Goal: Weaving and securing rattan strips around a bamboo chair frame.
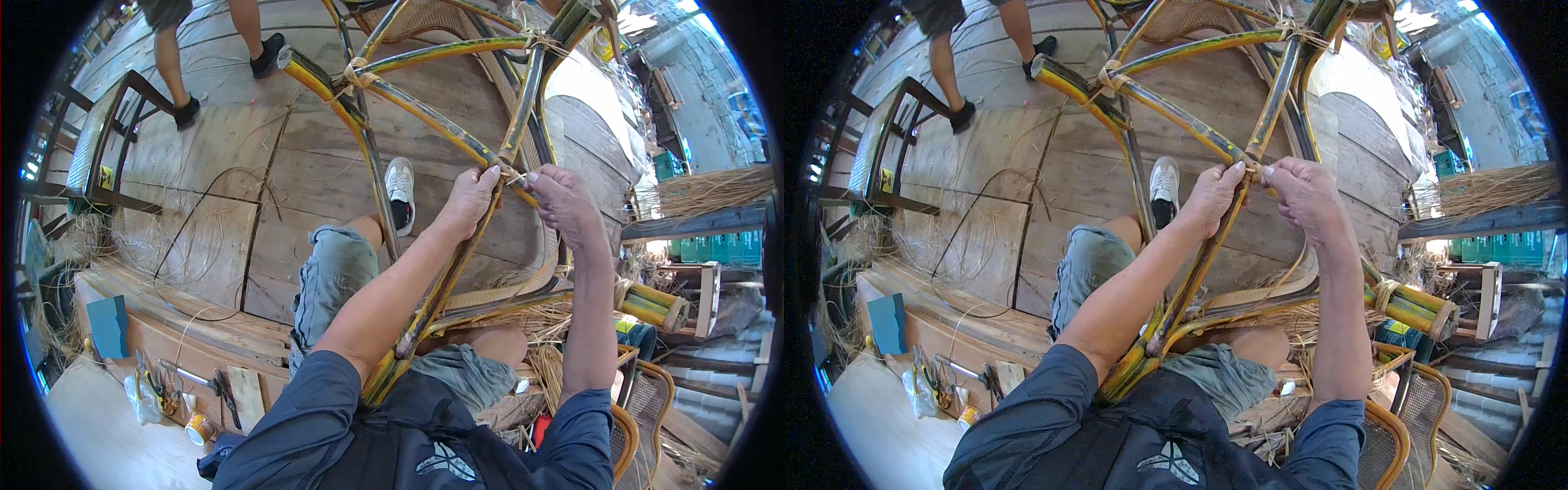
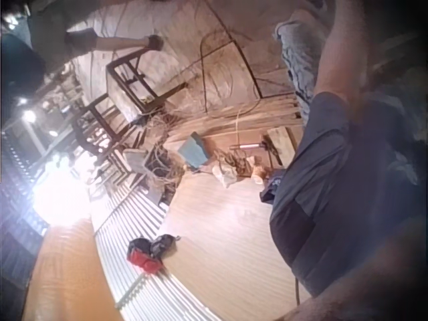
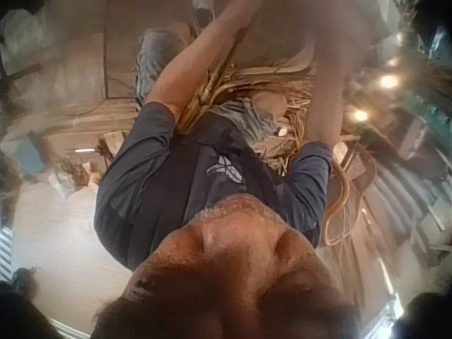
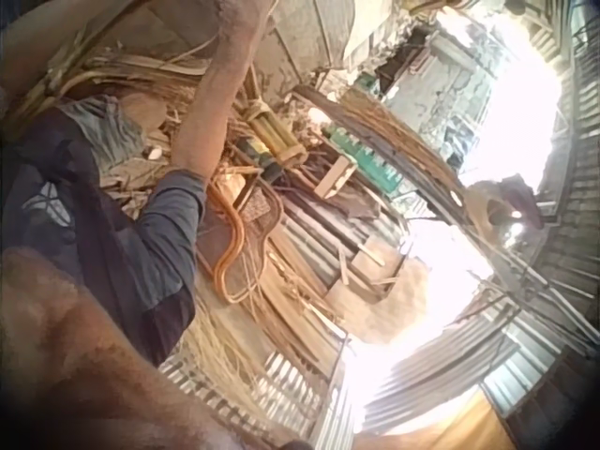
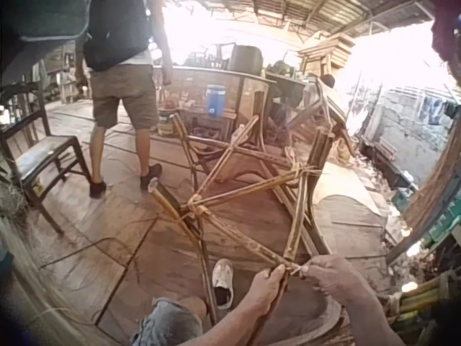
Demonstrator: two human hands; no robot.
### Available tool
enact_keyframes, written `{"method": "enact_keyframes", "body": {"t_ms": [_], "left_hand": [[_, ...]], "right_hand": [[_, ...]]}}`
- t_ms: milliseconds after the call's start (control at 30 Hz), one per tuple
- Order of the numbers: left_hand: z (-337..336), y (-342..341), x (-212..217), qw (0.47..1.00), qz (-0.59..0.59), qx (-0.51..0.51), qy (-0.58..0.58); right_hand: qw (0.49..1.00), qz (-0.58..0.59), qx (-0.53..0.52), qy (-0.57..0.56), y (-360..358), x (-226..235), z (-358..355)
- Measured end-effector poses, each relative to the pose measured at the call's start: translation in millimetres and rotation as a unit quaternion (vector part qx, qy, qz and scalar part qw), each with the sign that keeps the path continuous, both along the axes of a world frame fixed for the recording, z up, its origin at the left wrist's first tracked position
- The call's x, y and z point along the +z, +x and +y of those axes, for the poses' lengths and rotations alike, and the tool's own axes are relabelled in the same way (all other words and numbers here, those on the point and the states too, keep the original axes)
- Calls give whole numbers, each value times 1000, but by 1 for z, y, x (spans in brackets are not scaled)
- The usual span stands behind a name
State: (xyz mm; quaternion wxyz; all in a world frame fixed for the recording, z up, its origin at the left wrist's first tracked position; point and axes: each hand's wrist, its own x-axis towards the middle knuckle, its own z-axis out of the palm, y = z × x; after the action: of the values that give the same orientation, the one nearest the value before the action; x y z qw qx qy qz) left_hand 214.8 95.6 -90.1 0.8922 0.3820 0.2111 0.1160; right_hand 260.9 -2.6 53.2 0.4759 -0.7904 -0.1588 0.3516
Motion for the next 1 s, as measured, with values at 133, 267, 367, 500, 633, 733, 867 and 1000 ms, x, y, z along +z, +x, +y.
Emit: {"method": "enact_keyframes", "body": {"t_ms": [133, 267, 367, 500, 633, 733, 867, 1000], "left_hand": [[2, 1, -7, 1000, -8, -9, 15], [0, 2, -2, 1000, -23, -5, 17], [2, 1, -6, 1000, -18, -4, 18], [1, 0, -2, 999, -17, -4, 26], [0, 1, -4, 1000, -24, 3, 19], [1, -2, -2, 1000, -19, 3, -6], [4, -6, 4, 999, 26, -17, -32], [7, -8, 7, 999, 33, 18, -24]], "right_hand": [[1000, -25, 15, 1, 2, -7, 8], [1000, -27, -4, 14, 0, -6, 3], [999, -33, -9, 2, -8, -5, 0], [986, -141, 49, -79, -13, -6, -7], [972, -202, 70, -95, -16, -6, -13], [975, -193, 57, -93, -22, -9, -21], [976, -196, 41, -90, -23, -16, -37], [968, -200, 48, -143, -19, -1, -7]]}}
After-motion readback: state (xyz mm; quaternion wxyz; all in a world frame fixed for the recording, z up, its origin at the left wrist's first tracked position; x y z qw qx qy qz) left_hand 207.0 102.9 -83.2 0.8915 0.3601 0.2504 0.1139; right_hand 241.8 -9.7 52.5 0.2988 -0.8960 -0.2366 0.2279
